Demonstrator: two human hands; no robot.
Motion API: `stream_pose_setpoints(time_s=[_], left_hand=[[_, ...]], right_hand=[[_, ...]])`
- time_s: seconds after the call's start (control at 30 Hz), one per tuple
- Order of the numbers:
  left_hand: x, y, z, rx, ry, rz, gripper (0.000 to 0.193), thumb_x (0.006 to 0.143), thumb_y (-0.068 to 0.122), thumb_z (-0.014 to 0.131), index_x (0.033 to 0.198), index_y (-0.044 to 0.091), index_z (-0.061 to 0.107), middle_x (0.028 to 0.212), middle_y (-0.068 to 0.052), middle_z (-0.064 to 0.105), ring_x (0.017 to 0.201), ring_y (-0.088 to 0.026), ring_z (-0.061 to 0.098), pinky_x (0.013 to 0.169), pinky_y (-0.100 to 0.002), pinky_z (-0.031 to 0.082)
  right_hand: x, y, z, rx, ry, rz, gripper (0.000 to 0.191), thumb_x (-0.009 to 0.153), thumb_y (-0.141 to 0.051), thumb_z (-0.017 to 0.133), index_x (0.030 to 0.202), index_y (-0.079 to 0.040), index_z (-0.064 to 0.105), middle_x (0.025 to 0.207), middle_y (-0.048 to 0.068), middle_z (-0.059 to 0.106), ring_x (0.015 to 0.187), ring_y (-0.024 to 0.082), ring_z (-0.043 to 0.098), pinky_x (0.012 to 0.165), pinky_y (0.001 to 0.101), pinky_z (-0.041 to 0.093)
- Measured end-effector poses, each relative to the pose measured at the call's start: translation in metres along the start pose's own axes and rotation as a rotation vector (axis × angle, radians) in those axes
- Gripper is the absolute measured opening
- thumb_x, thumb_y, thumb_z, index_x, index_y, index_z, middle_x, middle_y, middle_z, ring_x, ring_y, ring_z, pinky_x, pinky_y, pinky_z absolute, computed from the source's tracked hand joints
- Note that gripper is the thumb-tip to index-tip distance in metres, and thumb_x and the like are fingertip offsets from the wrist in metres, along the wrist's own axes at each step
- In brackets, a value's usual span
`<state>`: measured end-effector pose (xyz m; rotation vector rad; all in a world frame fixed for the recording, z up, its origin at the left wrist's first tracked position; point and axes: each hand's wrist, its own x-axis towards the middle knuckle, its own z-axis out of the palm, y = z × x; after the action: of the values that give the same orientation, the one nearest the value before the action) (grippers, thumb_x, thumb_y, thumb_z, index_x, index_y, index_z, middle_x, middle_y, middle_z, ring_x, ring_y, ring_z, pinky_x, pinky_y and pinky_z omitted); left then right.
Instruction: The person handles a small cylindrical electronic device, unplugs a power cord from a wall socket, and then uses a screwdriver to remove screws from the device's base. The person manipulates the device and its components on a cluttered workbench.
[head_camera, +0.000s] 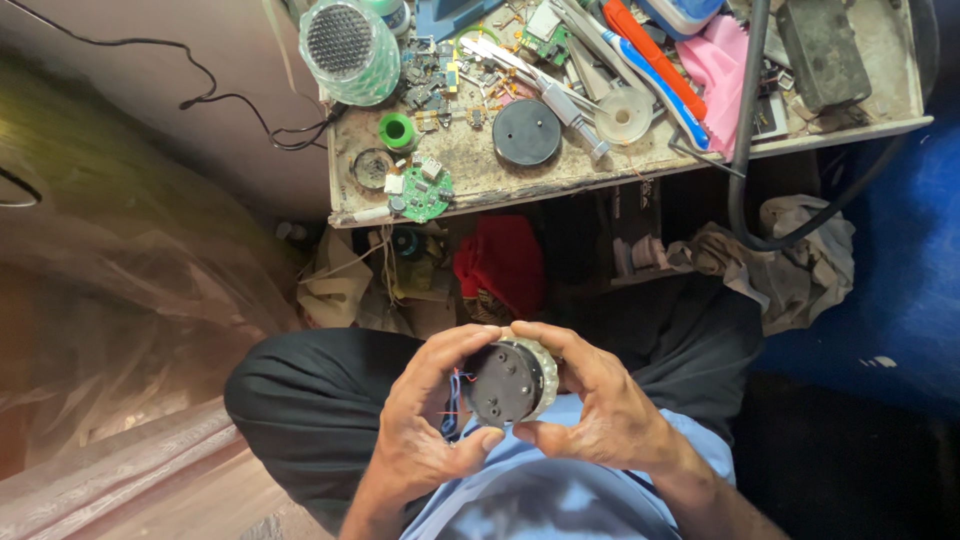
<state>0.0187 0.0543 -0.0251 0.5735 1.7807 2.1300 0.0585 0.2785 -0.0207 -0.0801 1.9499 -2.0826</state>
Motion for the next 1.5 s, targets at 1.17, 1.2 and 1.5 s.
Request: stream_pose_setpoints(time_s=[1.17,1.2,1.5], left_hand=[[-0.012,-0.012,0.004,-0.491,0.107,-0.118,0.087,0.086,0.031,0.087,0.151,-0.006,0.043,0.155,-0.024,0.052,0.144,-0.029,0.053,0.123,-0.044,0.04],[-0.011,-0.013,0.004,-0.511,0.111,-0.123,0.086,0.086,0.029,0.087,0.151,-0.006,0.043,0.155,-0.024,0.052,0.143,-0.029,0.053,0.122,-0.045,0.041],[-0.009,-0.014,0.006,-0.386,0.105,-0.068,0.081,0.085,0.016,0.088,0.15,-0.005,0.045,0.153,-0.023,0.056,0.142,-0.027,0.055,0.123,-0.043,0.043]], right_hand=[[0.004,0.005,0.003,0.094,-0.002,-0.02,0.093,0.07,0.008,0.085,0.153,-0.002,0.042,0.144,0.012,0.054,0.128,0.02,0.061,0.106,0.0357,0.055],[0.004,0.006,0.004,0.099,0.001,-0.01,0.093,0.07,0.008,0.084,0.152,-0.002,0.042,0.143,0.013,0.055,0.127,0.02,0.062,0.107,0.0357,0.055],[0.008,0.004,0.009,0.055,0.035,-0.008,0.091,0.065,0.012,0.086,0.146,-0.002,0.046,0.139,0.013,0.058,0.126,0.02,0.062,0.104,0.0351,0.056]])
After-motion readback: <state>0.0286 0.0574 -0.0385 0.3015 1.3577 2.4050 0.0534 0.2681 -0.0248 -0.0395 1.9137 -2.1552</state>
